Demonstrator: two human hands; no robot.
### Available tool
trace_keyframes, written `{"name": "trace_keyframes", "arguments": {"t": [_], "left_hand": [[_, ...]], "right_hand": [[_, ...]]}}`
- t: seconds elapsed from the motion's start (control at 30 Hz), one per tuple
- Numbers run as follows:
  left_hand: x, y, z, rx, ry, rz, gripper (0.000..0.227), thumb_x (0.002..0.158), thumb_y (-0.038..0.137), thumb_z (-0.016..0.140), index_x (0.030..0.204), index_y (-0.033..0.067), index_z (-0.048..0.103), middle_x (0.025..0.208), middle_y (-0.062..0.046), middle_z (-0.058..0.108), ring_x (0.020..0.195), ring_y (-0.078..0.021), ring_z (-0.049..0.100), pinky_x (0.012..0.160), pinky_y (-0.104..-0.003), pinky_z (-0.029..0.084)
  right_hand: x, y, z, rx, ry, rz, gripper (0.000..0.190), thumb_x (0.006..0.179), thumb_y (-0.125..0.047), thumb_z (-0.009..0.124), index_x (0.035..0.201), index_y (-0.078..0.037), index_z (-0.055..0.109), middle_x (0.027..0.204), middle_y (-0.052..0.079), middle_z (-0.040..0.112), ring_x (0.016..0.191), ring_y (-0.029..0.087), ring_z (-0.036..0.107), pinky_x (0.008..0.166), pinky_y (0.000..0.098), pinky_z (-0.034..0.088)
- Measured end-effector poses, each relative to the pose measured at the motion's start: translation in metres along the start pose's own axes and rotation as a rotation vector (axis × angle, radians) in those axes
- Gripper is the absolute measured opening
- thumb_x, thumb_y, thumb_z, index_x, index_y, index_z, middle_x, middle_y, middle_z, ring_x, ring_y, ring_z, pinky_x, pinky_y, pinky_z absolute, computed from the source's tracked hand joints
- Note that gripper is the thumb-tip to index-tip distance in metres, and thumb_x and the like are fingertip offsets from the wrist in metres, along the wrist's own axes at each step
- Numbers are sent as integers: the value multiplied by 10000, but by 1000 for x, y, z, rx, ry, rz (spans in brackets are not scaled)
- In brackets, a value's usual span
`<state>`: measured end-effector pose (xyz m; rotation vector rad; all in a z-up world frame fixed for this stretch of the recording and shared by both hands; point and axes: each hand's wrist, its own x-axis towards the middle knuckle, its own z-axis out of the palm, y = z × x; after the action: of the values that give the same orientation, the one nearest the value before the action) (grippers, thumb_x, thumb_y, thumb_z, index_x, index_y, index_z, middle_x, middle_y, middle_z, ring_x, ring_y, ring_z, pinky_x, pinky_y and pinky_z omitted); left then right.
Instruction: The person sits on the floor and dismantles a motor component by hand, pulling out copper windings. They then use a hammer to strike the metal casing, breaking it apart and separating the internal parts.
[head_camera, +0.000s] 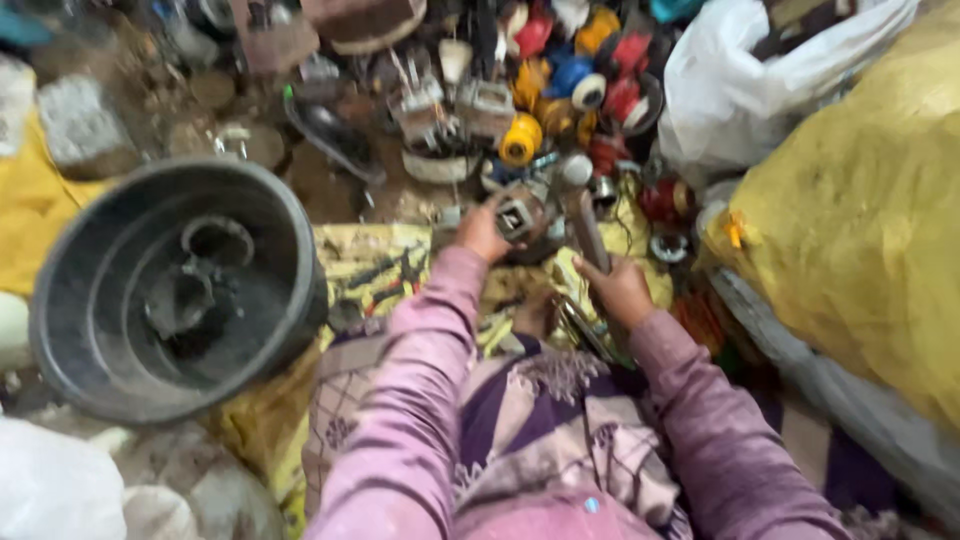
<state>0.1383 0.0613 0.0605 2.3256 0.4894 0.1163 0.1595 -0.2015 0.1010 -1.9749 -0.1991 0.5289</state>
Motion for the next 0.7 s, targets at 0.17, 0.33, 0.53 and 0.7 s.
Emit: {"name": "trace_keyframes", "arguments": {"t": [0.17,0.33,0.53,0.7], "left_hand": [[-7,-18,1,-10,24,75,1112,536,340,1016,1497,168,483,1158,-212,725,1059,-375,707,926,-444,558],[-4,-16,-5,-29,35,70,1129,506,346,1030,1481,151,496,1092,-215,739,1016,-384,715,882,-448,570],[-6,-16,1,-52,52,55,1119,494,335,1020,1473,157,509,1095,-208,749,1021,-371,724,894,-440,573],[6,-20,11,20,87,64,973,601,295,1015,1446,150,554,1133,-234,731,1064,-411,693,922,-461,560]], "right_hand": [[-30,-36,-44,107,195,-428,352,1025,-340,665,885,-17,655,654,-20,614,553,70,549,475,280,439],[-46,-117,-128,834,-225,-981,508,1052,-499,579,1225,-25,635,949,190,695,757,322,689,660,448,617],[-16,-107,-73,279,238,-938,467,1065,-499,575,1076,-36,630,834,119,639,671,238,612,606,394,520],[0,-38,9,-94,-31,20,430,1022,-428,653,882,-25,600,650,46,533,508,171,484,464,353,388]]}}
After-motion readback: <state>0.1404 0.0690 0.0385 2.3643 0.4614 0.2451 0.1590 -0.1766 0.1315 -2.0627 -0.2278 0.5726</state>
